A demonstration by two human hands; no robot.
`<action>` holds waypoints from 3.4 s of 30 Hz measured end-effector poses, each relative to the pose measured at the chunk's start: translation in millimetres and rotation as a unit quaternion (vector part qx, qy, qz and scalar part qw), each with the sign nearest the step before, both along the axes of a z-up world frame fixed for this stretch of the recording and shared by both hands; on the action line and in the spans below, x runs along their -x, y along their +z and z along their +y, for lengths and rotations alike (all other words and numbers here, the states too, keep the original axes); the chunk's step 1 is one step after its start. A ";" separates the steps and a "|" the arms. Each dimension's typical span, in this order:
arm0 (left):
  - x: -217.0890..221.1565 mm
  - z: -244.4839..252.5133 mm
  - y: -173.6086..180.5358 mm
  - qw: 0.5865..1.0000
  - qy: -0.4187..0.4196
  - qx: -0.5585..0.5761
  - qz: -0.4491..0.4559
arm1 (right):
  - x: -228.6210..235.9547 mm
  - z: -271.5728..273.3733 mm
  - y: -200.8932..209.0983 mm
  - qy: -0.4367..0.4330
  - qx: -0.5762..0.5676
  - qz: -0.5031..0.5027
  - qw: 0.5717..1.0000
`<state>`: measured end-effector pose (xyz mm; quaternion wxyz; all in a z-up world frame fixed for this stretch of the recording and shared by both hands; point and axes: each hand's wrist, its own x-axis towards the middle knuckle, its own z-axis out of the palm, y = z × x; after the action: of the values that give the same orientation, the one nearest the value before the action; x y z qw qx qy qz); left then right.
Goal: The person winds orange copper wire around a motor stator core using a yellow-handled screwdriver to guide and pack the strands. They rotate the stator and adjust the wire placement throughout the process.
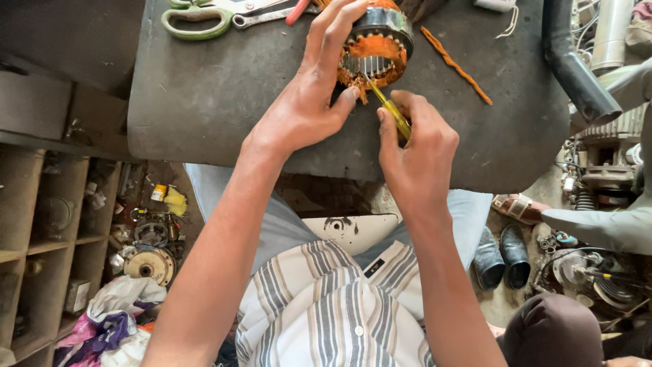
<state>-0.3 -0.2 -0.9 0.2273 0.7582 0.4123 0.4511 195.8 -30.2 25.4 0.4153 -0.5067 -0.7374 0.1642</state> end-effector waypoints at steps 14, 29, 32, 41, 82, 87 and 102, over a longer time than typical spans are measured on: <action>-12.8 -5.4 -3.6 0.997 0.068 -0.029 0.014 | -1.0 1.5 -26.6 -0.038 -0.021 0.111 0.993; -14.8 -8.6 9.8 0.997 0.067 0.017 -0.018 | 0.1 1.9 -31.7 -0.047 0.002 0.097 0.994; -14.1 -8.6 9.1 0.997 0.070 0.013 -0.009 | -1.0 3.4 -32.8 -0.042 -0.001 0.091 0.995; -13.5 -8.3 4.1 0.998 0.068 -0.003 0.008 | -10.3 8.7 -34.1 -0.040 0.064 0.120 0.990; -15.1 -10.5 8.0 0.998 0.060 -0.004 0.003 | -3.2 11.7 -29.2 -0.018 0.112 0.196 0.974; -15.9 -9.7 6.7 0.998 0.060 -0.010 0.013 | -4.6 20.7 -29.3 -0.029 0.197 0.366 0.909; -12.7 -7.0 12.9 0.999 0.047 -0.003 -0.017 | 7.2 14.5 -29.2 -0.066 0.083 0.195 0.975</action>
<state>12.4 -7.3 12.0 0.2104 0.7306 0.4423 0.4758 188.6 -15.7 -3.8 0.5170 -0.5452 -0.5913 0.2929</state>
